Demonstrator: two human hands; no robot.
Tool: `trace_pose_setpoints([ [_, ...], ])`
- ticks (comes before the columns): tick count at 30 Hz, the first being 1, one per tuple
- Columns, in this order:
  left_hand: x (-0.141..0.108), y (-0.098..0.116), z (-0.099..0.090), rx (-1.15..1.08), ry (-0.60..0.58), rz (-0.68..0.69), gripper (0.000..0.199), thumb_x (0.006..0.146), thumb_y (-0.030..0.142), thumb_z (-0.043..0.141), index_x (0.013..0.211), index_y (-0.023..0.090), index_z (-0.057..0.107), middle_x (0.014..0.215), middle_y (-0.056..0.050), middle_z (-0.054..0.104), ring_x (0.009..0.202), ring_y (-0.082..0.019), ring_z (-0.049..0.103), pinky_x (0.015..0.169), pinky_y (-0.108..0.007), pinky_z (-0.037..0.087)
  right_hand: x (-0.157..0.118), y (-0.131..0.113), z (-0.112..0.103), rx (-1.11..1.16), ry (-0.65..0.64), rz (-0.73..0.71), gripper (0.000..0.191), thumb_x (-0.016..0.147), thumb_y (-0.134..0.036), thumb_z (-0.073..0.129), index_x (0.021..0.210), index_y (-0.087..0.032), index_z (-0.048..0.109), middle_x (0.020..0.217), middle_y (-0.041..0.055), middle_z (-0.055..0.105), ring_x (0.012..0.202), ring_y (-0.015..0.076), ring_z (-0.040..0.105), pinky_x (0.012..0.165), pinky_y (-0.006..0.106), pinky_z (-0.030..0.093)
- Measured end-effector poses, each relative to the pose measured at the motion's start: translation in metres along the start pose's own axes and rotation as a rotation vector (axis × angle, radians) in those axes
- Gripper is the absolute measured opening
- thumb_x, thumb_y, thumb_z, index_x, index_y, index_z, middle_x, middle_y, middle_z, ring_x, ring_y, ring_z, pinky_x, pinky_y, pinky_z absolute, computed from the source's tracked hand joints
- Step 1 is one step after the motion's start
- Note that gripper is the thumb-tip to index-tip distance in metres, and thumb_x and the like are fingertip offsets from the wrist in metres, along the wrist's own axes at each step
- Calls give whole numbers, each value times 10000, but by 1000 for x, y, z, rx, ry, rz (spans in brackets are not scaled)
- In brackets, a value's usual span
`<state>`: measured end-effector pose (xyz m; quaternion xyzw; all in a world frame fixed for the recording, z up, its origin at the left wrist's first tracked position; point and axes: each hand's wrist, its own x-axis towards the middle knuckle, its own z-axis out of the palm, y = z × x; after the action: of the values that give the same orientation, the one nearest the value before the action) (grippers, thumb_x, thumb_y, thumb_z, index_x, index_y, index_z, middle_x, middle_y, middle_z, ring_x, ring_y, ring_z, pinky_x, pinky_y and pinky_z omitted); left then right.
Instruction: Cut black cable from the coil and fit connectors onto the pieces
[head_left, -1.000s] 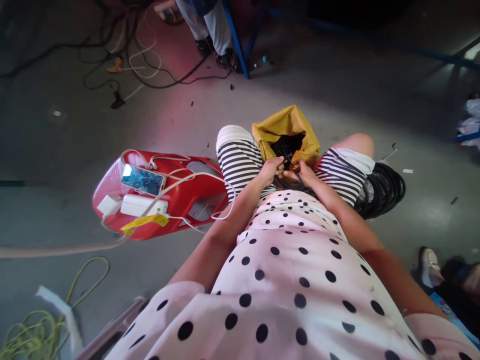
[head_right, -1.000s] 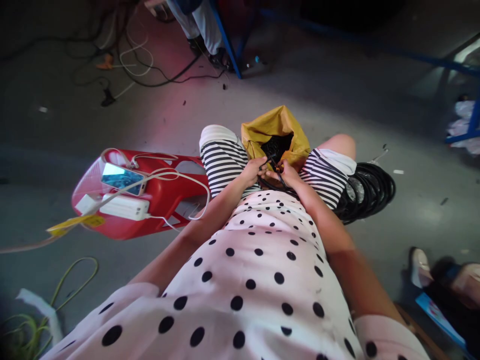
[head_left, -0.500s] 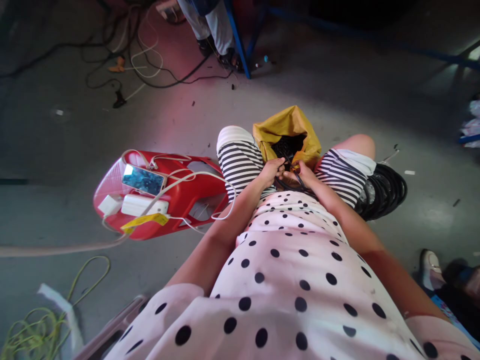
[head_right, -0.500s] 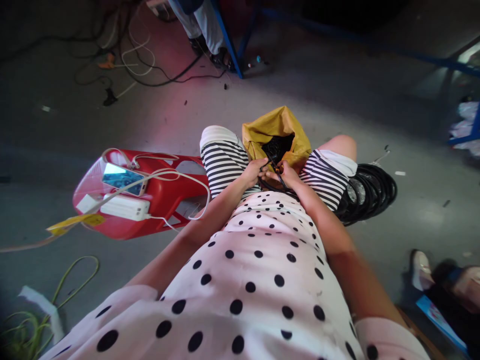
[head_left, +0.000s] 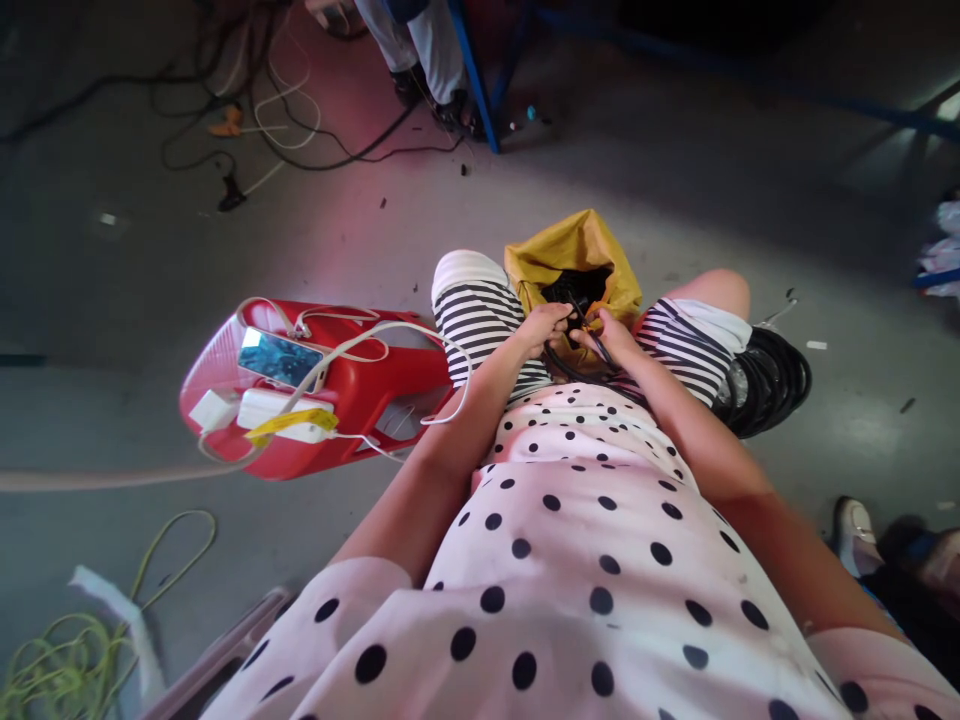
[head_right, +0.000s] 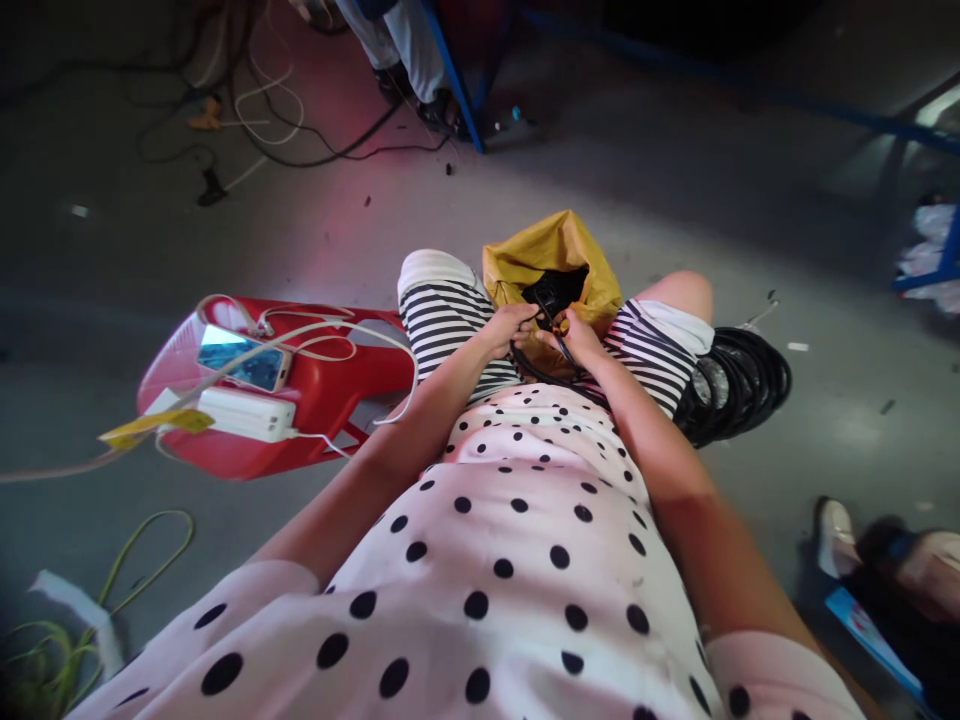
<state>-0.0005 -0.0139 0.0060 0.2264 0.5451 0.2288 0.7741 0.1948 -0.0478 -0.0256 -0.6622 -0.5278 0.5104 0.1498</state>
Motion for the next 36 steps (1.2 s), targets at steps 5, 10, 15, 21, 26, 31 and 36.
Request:
trace_pose_setpoints([
  [5, 1, 12, -4, 6, -11, -25, 330, 1161, 264, 723, 854, 160, 666, 582, 94, 424, 410, -18, 259, 430, -142, 199, 14, -8, -5, 1, -17, -35, 720, 807, -704, 1013, 1220, -255, 629, 902, -6, 730, 834, 230, 694, 805, 368, 550],
  [10, 4, 9, -7, -45, -2, -41, 336, 1138, 272, 768, 839, 155, 667, 558, 93, 397, 406, -17, 259, 433, -136, 171, 20, -3, -1, -21, 8, -58, 662, 777, -679, 1049, 1070, -253, 635, 956, 21, 769, 919, 240, 725, 901, 378, 577],
  [15, 10, 6, -8, -66, -24, -75, 313, 1126, 247, 779, 845, 148, 683, 563, 77, 434, 397, -15, 269, 428, -142, 169, 24, 5, 0, 57, -38, -18, 717, 814, -676, 1025, 1258, -254, 653, 905, -14, 750, 840, 222, 709, 814, 357, 587],
  [21, 16, 5, -2, -105, 1, -130, 400, 1187, 241, 661, 797, 174, 602, 587, 63, 440, 408, -26, 271, 422, -152, 183, 29, 3, 6, 80, 72, 21, 647, 766, -670, 1051, 1045, -288, 610, 806, -10, 677, 788, 239, 668, 699, 343, 537],
  [26, 23, 6, 0, -225, 129, -140, 383, 1218, 266, 577, 850, 175, 629, 582, 76, 407, 411, -42, 258, 428, -154, 257, 23, -2, 4, 283, 134, 107, 819, 749, -851, 1011, 1116, -302, 525, 753, -64, 610, 675, 179, 571, 619, 312, 468],
  [31, 26, 9, 0, -299, 99, -140, 321, 1195, 287, 617, 889, 192, 639, 591, 78, 419, 413, -56, 295, 441, -163, 305, -3, -18, -13, 628, 90, 36, 874, 797, -1086, 823, 1029, -310, 495, 666, -60, 574, 552, 161, 546, 528, 312, 475],
  [36, 29, 5, 9, -317, 57, -132, 278, 1145, 311, 719, 905, 212, 618, 591, 95, 416, 405, -65, 300, 438, -180, 316, -23, -44, -25, 677, 53, 5, 895, 750, -1111, 835, 1014, -305, 548, 619, -52, 599, 485, 166, 574, 471, 303, 478],
])
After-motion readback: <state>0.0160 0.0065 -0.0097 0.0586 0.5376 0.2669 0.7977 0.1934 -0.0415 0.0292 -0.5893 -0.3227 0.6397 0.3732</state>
